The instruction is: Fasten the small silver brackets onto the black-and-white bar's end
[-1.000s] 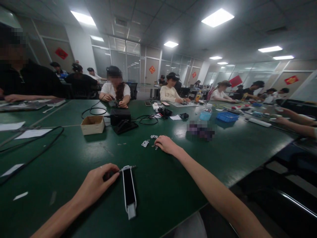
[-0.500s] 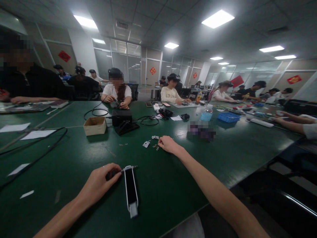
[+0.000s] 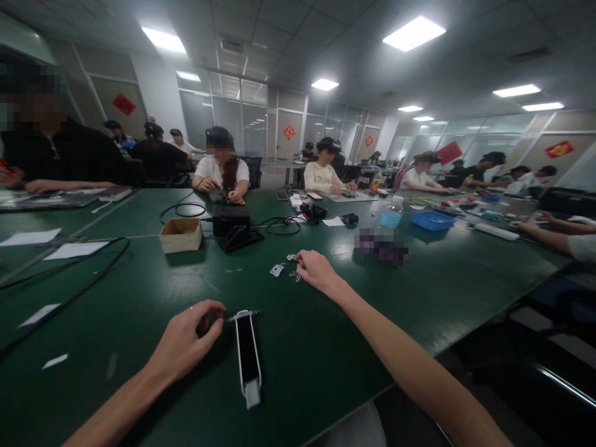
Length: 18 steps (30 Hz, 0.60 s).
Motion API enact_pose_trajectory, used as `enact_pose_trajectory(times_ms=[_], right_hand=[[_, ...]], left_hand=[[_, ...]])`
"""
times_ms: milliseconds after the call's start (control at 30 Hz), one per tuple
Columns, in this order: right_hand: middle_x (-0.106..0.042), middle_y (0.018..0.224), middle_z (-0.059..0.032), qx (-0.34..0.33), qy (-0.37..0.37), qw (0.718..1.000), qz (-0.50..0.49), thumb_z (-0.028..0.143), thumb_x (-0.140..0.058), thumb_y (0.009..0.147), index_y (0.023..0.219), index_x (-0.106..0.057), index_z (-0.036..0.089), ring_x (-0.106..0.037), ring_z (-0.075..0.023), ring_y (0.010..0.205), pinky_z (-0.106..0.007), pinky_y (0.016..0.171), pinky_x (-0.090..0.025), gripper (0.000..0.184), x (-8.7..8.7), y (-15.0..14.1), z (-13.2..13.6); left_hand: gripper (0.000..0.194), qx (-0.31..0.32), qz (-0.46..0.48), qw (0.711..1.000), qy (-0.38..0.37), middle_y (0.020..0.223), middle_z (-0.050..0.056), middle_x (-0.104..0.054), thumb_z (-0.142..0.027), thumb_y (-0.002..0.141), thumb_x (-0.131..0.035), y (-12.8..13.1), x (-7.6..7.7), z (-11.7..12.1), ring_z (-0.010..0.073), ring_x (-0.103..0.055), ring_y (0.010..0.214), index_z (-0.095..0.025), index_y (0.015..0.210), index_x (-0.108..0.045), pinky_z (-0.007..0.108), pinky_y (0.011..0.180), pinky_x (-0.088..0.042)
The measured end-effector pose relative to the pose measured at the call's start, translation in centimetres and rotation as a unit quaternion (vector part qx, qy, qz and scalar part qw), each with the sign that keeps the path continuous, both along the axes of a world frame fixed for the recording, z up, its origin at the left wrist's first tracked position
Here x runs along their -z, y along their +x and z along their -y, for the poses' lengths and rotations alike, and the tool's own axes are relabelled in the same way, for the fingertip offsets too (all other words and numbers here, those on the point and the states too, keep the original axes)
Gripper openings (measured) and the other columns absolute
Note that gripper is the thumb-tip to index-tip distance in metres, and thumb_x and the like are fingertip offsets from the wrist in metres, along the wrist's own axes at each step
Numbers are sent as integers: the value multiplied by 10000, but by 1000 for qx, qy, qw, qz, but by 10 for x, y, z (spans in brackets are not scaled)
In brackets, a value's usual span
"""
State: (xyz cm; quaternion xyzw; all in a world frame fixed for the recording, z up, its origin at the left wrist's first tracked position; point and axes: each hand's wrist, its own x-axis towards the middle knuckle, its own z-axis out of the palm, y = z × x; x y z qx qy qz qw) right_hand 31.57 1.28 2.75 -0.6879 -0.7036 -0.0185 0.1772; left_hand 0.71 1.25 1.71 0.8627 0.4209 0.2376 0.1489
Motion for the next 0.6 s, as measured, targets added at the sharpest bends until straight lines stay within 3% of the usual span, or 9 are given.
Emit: enact_pose_trajectory(times_ms=[133, 200, 267, 400, 600], right_hand=[[-633, 932, -96, -180, 125, 974, -62, 172, -487, 886, 955, -589, 125, -563, -176, 868, -313, 815, -446, 133, 1, -44, 15], [-627, 863, -65, -266, 141, 945, -130, 176, -529, 866, 881, -584, 141, -559, -158, 809, -290, 774, -458, 67, 5, -68, 24], [-612, 818, -32, -311, 120, 920, -206, 189, -571, 845, 841, -572, 158, -556, -135, 757, -261, 733, -464, 31, 10, -88, 33], [-598, 801, 1, -310, 70, 888, -332, 230, -609, 830, 845, -561, 169, -556, -107, 718, -230, 694, -463, 79, 18, -105, 44], [-603, 806, 3, -294, 62, 883, -360, 212, -613, 820, 827, -571, 173, -550, -108, 730, -236, 701, -455, 58, 22, -102, 42]], left_hand=[[361, 6, 48, 995, 90, 857, 54, -672, -435, 840, -426, 1, 3, 0, 192, -620, 684, -171, 1004, -609, 286, 586, -509], [337, 39, 60, 989, 133, 862, 50, -667, -424, 864, -429, 3, 4, 2, 178, -625, 690, -178, 1011, -606, 276, 614, -523], [295, 80, 67, 980, 169, 859, 44, -666, -392, 890, -422, 6, 4, 5, 165, -634, 704, -189, 984, -614, 260, 635, -530], [271, 136, 86, 961, 226, 818, 34, -671, -325, 930, -398, 10, 5, 9, 147, -647, 715, -189, 904, -631, 232, 649, -534], [193, 154, 102, 946, 266, 816, 29, -678, -267, 923, -453, 9, 6, 8, 133, -655, 707, -180, 917, -625, 217, 647, -538]])
